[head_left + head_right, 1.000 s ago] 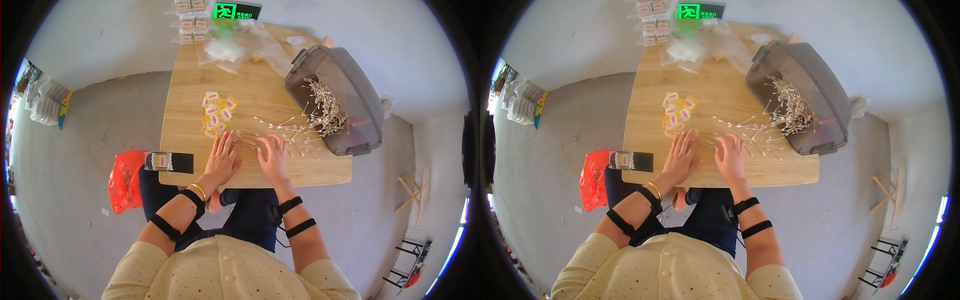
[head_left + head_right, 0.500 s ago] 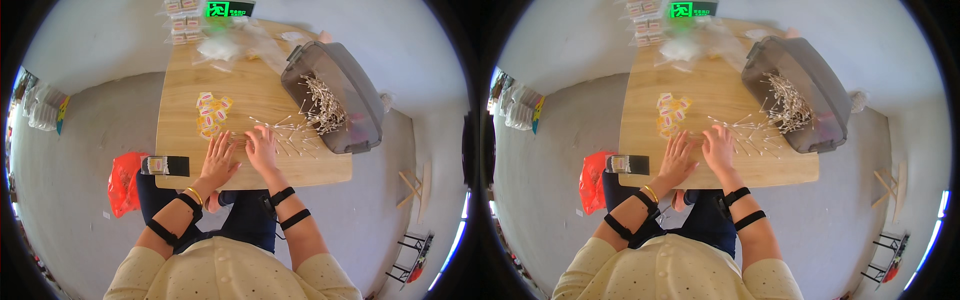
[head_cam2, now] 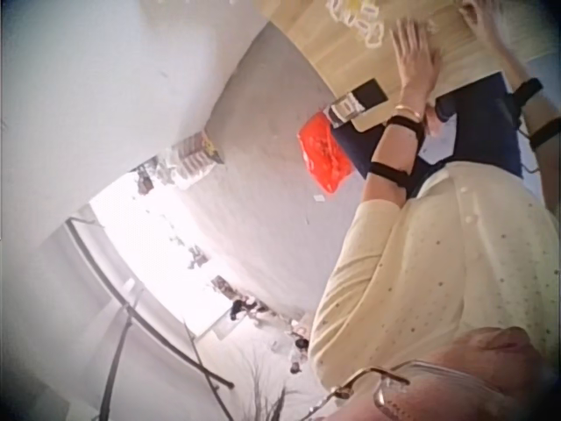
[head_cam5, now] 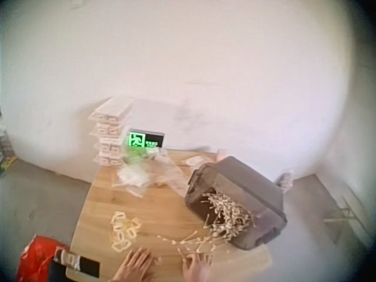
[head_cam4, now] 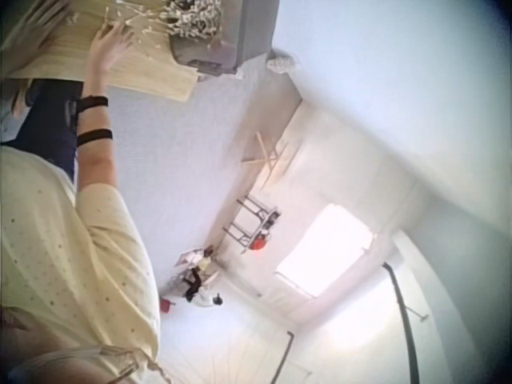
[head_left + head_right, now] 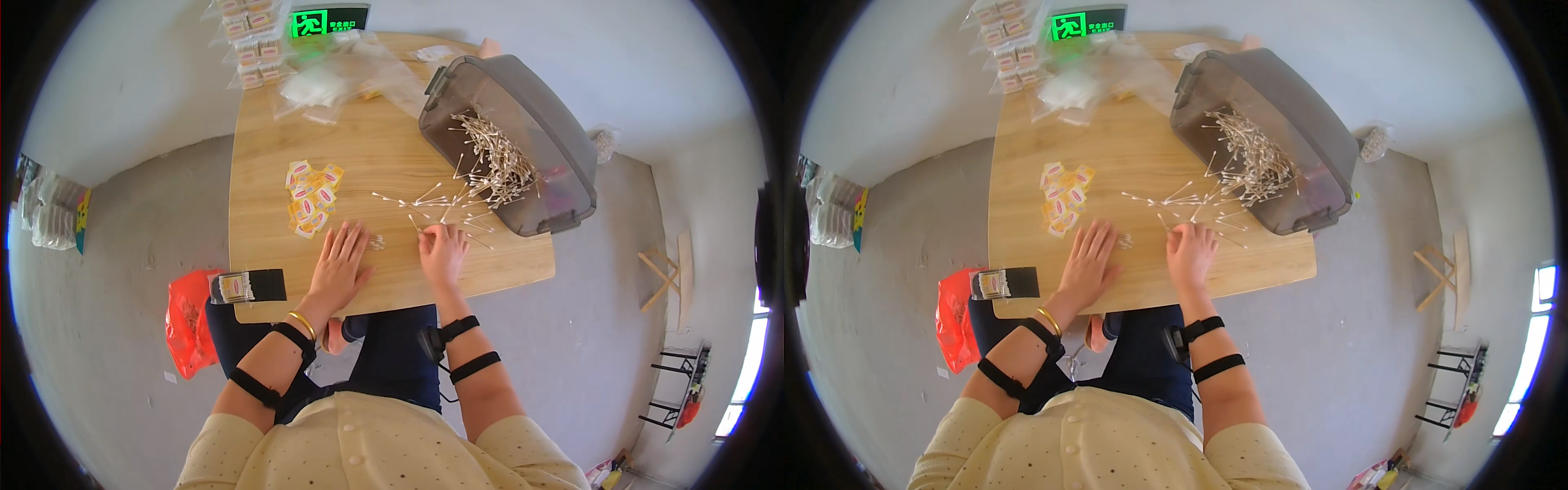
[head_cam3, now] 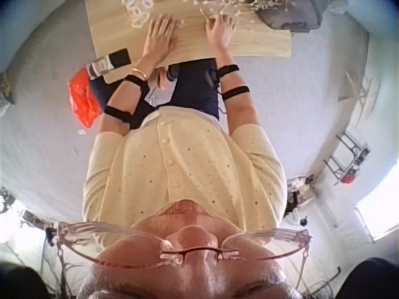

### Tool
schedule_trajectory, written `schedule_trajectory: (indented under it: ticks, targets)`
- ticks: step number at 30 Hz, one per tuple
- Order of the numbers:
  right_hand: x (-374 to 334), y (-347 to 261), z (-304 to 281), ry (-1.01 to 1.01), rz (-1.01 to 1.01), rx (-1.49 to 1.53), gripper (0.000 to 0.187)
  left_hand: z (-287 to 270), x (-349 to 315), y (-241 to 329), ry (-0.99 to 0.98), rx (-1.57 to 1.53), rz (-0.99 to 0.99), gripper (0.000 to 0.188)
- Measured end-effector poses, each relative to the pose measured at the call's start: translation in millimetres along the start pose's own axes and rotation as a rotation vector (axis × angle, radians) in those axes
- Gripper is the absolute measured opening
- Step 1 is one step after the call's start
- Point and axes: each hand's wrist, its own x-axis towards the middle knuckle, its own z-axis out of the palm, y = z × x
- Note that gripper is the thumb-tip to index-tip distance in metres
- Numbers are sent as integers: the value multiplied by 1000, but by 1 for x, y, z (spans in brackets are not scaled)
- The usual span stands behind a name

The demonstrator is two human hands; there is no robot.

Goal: Sorting cotton swabs and packing them into small plastic containers.

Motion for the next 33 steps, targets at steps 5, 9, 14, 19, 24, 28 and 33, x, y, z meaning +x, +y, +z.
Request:
schedule_trajectory:
  ticks: [5, 9, 14, 19, 24, 28, 33]
  targets:
    - [2, -32, 29, 19, -175, 190, 12, 7, -11, 3, -1, -1, 27, 76]
    - [-3, -52, 28, -97, -285, 372, 12, 8, -12, 6, 20, -39, 16, 77]
    - [7, -4, -15, 115, -92, 135, 23, 3, -3, 8, -23, 40, 43, 79]
    - [1, 52, -20, 90, 36, -61, 20, 5, 1, 9, -15, 42, 60, 79]
    - [-6, 30, -1, 46, -66, 66, 12, 3, -2, 8, -15, 17, 67, 79]
    - [4, -15, 23, -10, -118, 134, 12, 8, -7, 5, -14, 28, 97, 80]
    - [0, -54, 24, -95, -228, 237, 12, 3, -9, 8, 9, -47, 56, 78]
